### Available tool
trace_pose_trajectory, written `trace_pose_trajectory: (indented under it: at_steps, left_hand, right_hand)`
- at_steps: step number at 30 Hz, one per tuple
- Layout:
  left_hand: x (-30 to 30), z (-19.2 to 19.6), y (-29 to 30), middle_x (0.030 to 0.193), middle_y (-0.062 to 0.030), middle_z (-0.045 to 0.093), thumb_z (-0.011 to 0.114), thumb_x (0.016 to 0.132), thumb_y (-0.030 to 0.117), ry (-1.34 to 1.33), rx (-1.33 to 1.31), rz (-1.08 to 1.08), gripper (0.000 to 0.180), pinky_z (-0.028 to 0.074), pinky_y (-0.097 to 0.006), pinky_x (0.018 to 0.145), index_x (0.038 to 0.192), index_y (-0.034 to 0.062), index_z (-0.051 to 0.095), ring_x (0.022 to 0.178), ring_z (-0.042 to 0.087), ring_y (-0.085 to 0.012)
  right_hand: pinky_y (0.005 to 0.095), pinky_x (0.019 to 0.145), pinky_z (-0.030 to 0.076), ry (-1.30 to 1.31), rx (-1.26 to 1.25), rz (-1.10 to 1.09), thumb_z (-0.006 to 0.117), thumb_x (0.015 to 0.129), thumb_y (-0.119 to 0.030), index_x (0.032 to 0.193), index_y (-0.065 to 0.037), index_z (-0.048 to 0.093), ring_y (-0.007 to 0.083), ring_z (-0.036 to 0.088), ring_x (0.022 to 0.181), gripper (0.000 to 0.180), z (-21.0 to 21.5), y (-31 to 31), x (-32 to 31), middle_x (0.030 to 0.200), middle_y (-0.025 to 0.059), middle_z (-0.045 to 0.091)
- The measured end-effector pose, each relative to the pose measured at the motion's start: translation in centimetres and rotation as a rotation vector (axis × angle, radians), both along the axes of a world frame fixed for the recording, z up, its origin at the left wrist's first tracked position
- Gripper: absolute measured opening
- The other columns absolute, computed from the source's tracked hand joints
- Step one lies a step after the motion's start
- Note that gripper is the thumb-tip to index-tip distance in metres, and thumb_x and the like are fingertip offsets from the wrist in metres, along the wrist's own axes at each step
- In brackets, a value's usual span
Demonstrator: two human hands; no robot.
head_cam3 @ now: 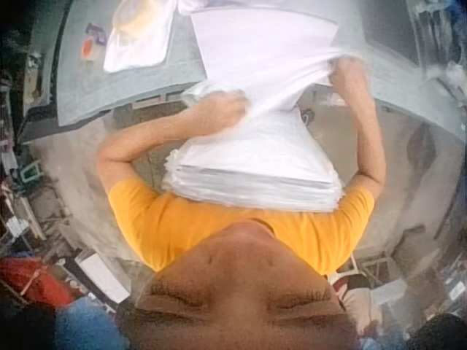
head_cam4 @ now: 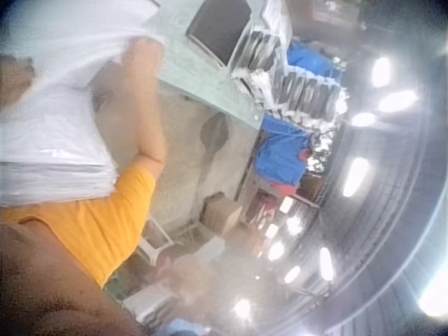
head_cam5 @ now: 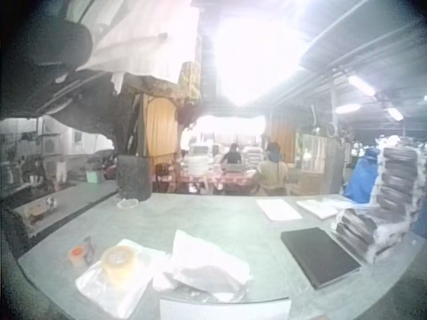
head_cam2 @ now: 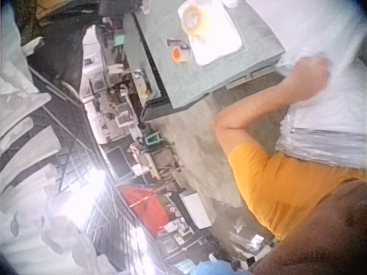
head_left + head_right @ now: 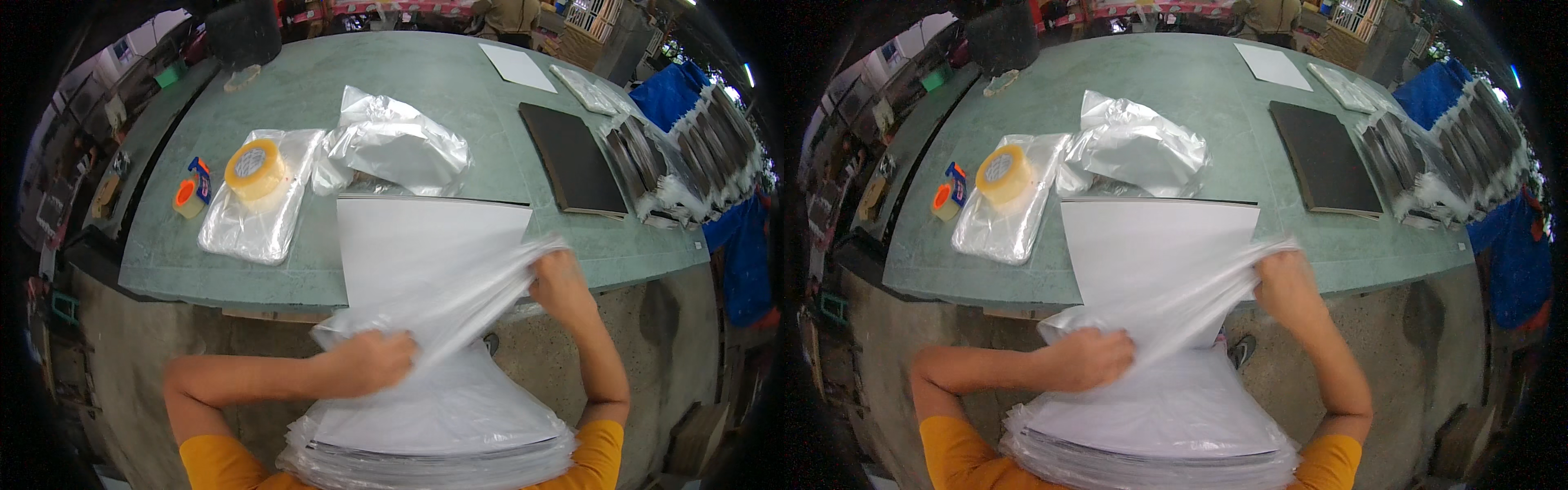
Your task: The person wraps individual black folders in plastic film, smoothing the plastic over the folders by hand.
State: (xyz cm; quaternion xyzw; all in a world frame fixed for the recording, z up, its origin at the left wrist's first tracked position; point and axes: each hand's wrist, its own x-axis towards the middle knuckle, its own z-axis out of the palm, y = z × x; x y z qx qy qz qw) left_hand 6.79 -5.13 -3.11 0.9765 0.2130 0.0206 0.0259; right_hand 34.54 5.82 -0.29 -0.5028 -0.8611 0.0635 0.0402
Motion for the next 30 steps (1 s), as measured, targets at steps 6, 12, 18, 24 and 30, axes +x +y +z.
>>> trace_pose_trajectory:
  at_steps: [6,12,18,24,30]
  left_hand:
    - [0.0,1.0,0.5,0.066,-0.0150,0.056,0.052,0.068,0.015,0.078,-0.237,0.048,0.015,0.046,-0.032,0.051,0.065,0.0004,0.053,0.064,0.058,-0.0234]
    - [-5.0,-0.8,2.1,0.063,-0.0170,0.055,0.053,0.067,0.010,0.028,-0.311,0.532,0.012,0.046,-0.038,0.053,0.060,0.0003,0.050,0.059,0.057,-0.0294]
    - [-6.0,6.2,4.2,0.067,-0.0120,0.056,0.059,0.074,0.013,-0.803,-0.167,1.256,0.011,0.045,-0.033,0.058,0.076,0.0017,0.058,0.064,0.058,-0.0246]
    - [-6.5,2.8,7.4,0.113,-0.0132,0.044,0.050,0.066,-0.010,-0.579,0.128,1.098,0.059,0.044,-0.031,0.075,0.119,0.0169,0.044,0.089,0.052,-0.0267]
    - [-5.5,3.3,5.1,0.114,-0.0132,0.045,0.047,0.061,-0.015,-0.433,0.184,1.011,0.069,0.045,-0.032,0.075,0.120,0.0207,0.045,0.088,0.053,-0.0261]
  right_hand:
    - [0.0466,0.097,0.026,-0.183,0.521,0.355,0.055,0.067,-0.014,0.093,-0.003,0.057,0.0351,0.049,0.099,0.028,-4.7,-0.8,2.4,0.099,0.0196,0.055]
    - [0.0300,0.052,0.042,0.350,-0.229,-0.084,0.062,0.070,-0.022,0.083,-0.006,0.057,0.0174,0.052,0.052,0.021,2.4,-2.0,0.1,0.060,0.0058,0.054]
    - [0.0288,0.055,0.043,0.555,0.314,-0.082,0.058,0.067,0.001,0.087,-0.003,0.053,0.0198,0.054,0.068,0.021,-1.4,0.4,0.9,0.082,0.0094,0.055]
    - [0.0336,0.075,0.044,0.694,0.346,-0.038,0.042,0.060,0.015,0.111,-0.009,0.052,0.0263,0.040,0.111,0.057,-1.2,2.0,-1.8,0.123,0.0106,0.038]
    - [0.0246,0.069,0.043,0.282,0.519,-0.041,0.044,0.053,0.019,0.114,-0.013,0.052,0.0219,0.043,0.106,0.069,-1.0,-0.4,-0.3,0.120,0.0108,0.040]
